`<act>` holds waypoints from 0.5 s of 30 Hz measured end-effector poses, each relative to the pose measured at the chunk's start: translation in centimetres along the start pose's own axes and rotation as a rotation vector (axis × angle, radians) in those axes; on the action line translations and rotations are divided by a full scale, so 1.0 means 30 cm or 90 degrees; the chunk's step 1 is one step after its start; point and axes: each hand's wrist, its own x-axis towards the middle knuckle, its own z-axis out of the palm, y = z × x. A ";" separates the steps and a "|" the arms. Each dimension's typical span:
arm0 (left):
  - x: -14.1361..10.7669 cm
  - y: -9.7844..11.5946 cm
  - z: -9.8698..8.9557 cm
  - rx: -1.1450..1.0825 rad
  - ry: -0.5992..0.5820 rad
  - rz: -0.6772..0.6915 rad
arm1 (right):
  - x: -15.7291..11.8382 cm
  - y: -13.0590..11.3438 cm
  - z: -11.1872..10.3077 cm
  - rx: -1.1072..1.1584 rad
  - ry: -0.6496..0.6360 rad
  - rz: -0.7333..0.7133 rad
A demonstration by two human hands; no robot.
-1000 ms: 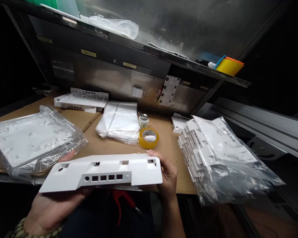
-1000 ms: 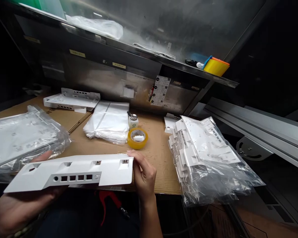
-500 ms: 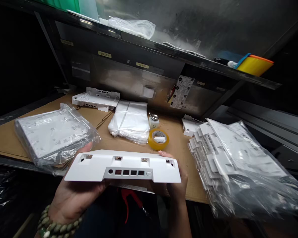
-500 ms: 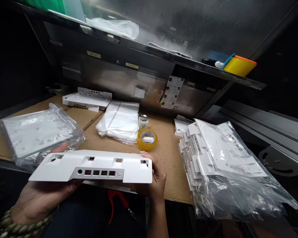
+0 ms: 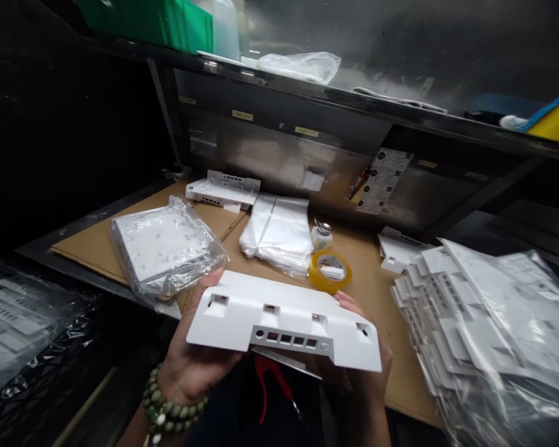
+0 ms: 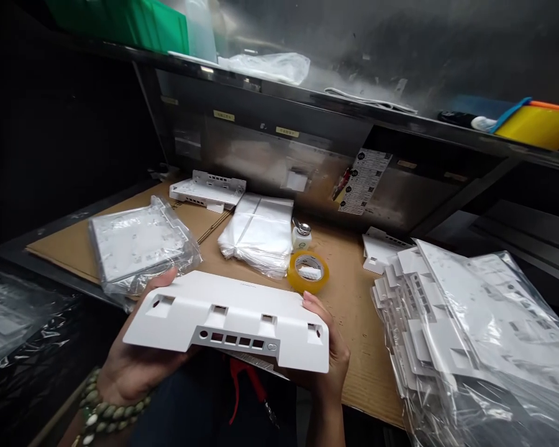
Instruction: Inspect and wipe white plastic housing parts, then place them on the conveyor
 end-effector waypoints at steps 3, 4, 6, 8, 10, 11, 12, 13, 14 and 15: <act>-0.006 -0.008 0.016 -0.019 0.037 0.010 | 0.001 -0.009 0.002 -0.024 -0.008 -0.004; -0.008 -0.010 0.022 -0.023 0.046 0.019 | 0.001 -0.014 0.003 -0.030 -0.012 -0.003; -0.011 -0.013 0.031 -0.035 0.057 0.031 | 0.002 -0.024 0.008 -0.038 -0.006 0.005; -0.014 -0.014 0.036 -0.041 0.055 0.031 | 0.001 -0.036 0.016 -0.042 0.020 0.027; -0.016 -0.014 0.036 -0.043 0.048 0.034 | 0.001 -0.045 0.023 -0.043 0.036 0.043; -0.016 -0.014 0.033 -0.045 0.047 0.038 | 0.001 -0.046 0.025 -0.044 0.038 0.046; -0.015 -0.012 0.027 -0.042 0.048 0.040 | 0.001 -0.044 0.026 -0.043 0.037 0.046; -0.012 -0.010 0.019 -0.035 0.048 0.043 | 0.002 -0.040 0.024 -0.042 0.034 0.045; -0.008 -0.006 0.007 -0.021 0.043 0.047 | 0.003 -0.035 0.021 -0.044 0.035 0.049; -0.002 -0.002 -0.008 -0.001 0.029 0.049 | 0.005 -0.028 0.017 -0.047 0.045 0.068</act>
